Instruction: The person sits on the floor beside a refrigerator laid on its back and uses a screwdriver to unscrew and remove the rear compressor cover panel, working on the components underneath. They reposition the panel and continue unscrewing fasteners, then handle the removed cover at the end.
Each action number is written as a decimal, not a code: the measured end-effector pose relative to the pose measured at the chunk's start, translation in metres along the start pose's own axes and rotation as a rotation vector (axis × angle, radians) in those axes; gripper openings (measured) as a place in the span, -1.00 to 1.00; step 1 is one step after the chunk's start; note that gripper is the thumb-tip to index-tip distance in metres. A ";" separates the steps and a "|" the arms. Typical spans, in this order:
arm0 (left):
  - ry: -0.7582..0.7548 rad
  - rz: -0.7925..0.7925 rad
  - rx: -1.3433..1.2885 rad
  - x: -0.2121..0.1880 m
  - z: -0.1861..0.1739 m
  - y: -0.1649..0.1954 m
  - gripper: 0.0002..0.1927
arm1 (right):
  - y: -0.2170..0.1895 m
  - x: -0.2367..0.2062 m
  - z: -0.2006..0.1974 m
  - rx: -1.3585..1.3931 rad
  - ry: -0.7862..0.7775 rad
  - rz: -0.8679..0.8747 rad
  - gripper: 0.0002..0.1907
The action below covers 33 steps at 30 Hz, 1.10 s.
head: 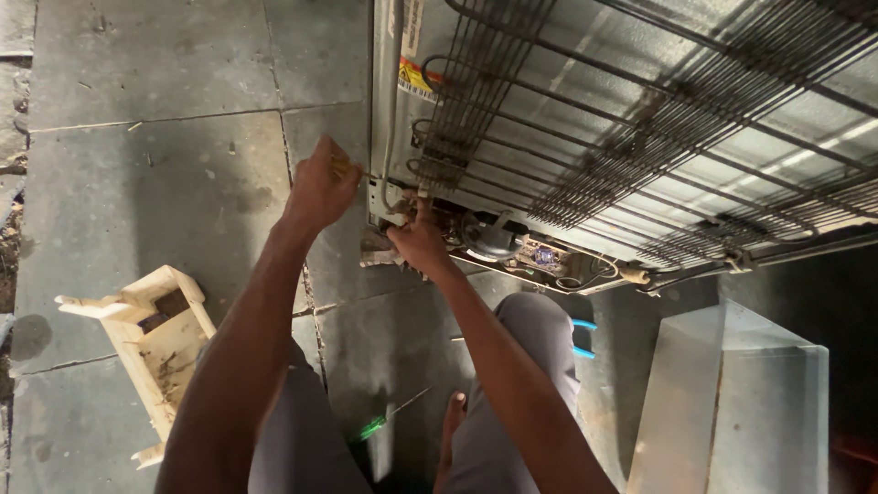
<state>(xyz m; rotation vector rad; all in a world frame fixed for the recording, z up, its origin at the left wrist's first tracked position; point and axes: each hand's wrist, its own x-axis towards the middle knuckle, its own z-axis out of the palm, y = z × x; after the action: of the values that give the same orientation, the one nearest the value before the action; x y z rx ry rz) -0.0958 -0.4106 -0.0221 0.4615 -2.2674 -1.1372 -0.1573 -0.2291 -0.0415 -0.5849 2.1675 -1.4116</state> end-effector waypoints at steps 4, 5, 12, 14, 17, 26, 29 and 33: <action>-0.045 -0.011 -0.031 -0.001 0.001 0.001 -0.75 | 0.003 0.000 0.000 -0.095 -0.021 0.039 -0.11; -0.055 -0.016 0.000 -0.001 0.002 0.001 -0.77 | 0.005 0.000 0.000 -0.083 -0.021 0.014 -0.11; -0.073 0.119 0.077 0.003 0.014 -0.001 -0.75 | 0.020 0.004 0.001 -0.124 -0.026 -0.067 -0.06; -0.083 0.075 0.113 0.003 0.016 -0.001 -0.72 | 0.022 0.005 0.001 -0.143 -0.013 -0.145 -0.09; -0.096 0.064 0.094 0.004 0.013 0.003 -0.72 | 0.024 0.005 0.000 -0.151 -0.055 0.006 -0.07; -0.037 0.147 0.002 0.004 0.006 0.000 -0.73 | 0.024 0.005 0.000 -0.107 -0.048 0.016 -0.09; -0.053 0.154 -0.001 0.003 0.017 -0.004 -0.73 | 0.024 0.006 0.000 -0.098 -0.054 -0.007 -0.10; -0.064 0.128 0.012 0.003 0.021 -0.003 -0.68 | 0.024 0.005 0.000 -0.100 -0.066 0.040 -0.09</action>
<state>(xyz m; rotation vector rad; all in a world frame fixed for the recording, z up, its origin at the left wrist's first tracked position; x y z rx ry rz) -0.1106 -0.4007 -0.0334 0.2841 -2.3238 -1.0889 -0.1638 -0.2233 -0.0640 -0.6122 2.1946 -1.2521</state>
